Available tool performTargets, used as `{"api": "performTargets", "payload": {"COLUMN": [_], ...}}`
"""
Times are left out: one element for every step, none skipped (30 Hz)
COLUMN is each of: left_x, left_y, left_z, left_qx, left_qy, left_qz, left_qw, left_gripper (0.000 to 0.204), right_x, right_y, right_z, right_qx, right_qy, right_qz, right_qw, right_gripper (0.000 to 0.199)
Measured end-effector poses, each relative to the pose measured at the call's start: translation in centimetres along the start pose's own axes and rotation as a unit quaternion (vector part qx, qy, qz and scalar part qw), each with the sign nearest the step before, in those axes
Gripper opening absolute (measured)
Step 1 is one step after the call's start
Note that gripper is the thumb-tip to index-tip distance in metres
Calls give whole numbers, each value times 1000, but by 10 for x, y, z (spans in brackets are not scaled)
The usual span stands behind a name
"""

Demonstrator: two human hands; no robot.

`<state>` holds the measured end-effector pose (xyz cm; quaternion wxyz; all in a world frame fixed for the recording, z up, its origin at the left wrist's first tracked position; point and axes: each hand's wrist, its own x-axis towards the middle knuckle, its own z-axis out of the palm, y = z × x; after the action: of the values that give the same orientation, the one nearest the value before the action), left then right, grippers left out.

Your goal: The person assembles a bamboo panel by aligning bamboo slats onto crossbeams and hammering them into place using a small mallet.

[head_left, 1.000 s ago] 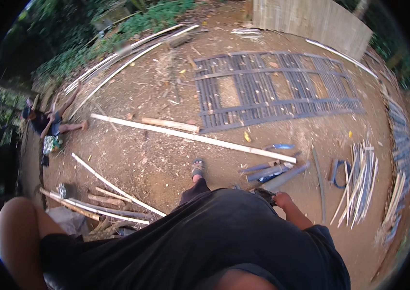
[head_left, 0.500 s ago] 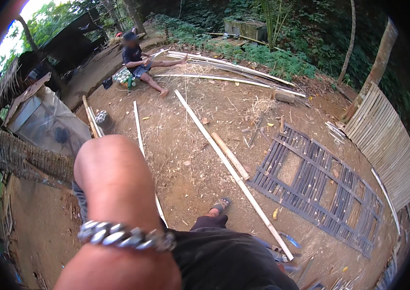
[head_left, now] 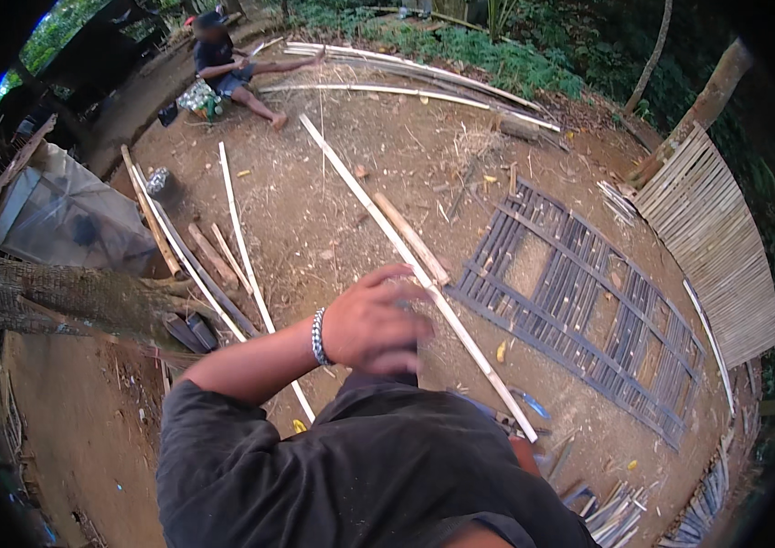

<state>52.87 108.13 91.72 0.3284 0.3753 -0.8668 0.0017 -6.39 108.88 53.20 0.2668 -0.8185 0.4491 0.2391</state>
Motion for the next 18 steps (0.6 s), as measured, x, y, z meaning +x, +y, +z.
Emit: {"api": "performTargets", "payload": {"left_x": [-27, -54, -68, -97, -146, -201, -235, -278, -319, -347, -371, -386, -391, -377, -344, -304, -253, -224], "left_y": [-10, -18, -27, -32, -42, -36, -37, -33, -28, -29, -31, -35, -36, -41, -55, -78, -99, -123], "left_z": [26, 56, 86, 107, 139, 159, 186, 205, 221, 233, 239, 244, 248, 251, 249, 247, 236, 219], "left_qx": [-8, -21, -35, -34, -78, -119, -150, -172, -160, -144, -163, -182, -202, -210, -216, -244, -260, -221], "left_qy": [-64, -127, -265, -394, -471, -462, -442, -453, -520, -586, -578, -572, -566, -503, -438, -401, -346, -271], "left_qz": [-147, -280, -385, -487, -524, -558, -591, -615, -605, -588, -569, -545, -520, -523, -521, -616, -705, -664], "left_qw": [987, 951, 884, 779, 706, 679, 659, 622, 582, 539, 562, 585, 607, 655, 701, 633, 563, 661], "left_gripper": [52, 62, 65, 68, 76, 72, 73, 76, 75, 73, 73, 73, 73, 75, 78, 79, 81, 79], "right_x": [3, 7, 1, 4, 5, 12, 6, 8, 8, 8, 10, 10, 11, 7, 0, -9, -17, -13], "right_y": [-3, 5, 18, 24, 31, 30, 32, 28, 22, 13, 0, -9, -21, -30, -33, -33, -35, -40], "right_z": [5, 26, 51, 63, 73, 76, 87, 89, 88, 83, 71, 60, 43, 23, 9, 2, -8, -18], "right_qx": [7, 16, 33, 37, 41, 36, 100, 153, 203, 211, 219, 227, 237, 242, 251, 235, 218, 200], "right_qy": [-2, -11, -14, -2, 10, 11, 45, 70, 91, 69, 43, 20, -4, -27, -46, -29, -9, 8], "right_qz": [8, 15, 35, 42, 50, 47, 87, 113, 137, 147, 154, 166, 178, 198, 221, 204, 185, 153], "right_qw": [1000, 1000, 999, 998, 998, 998, 990, 979, 965, 964, 963, 959, 955, 949, 941, 950, 958, 968], "right_gripper": [43, 43, 43, 43, 43, 43, 43, 43, 43, 43, 43, 43, 43, 43, 43, 42, 41, 40]}}
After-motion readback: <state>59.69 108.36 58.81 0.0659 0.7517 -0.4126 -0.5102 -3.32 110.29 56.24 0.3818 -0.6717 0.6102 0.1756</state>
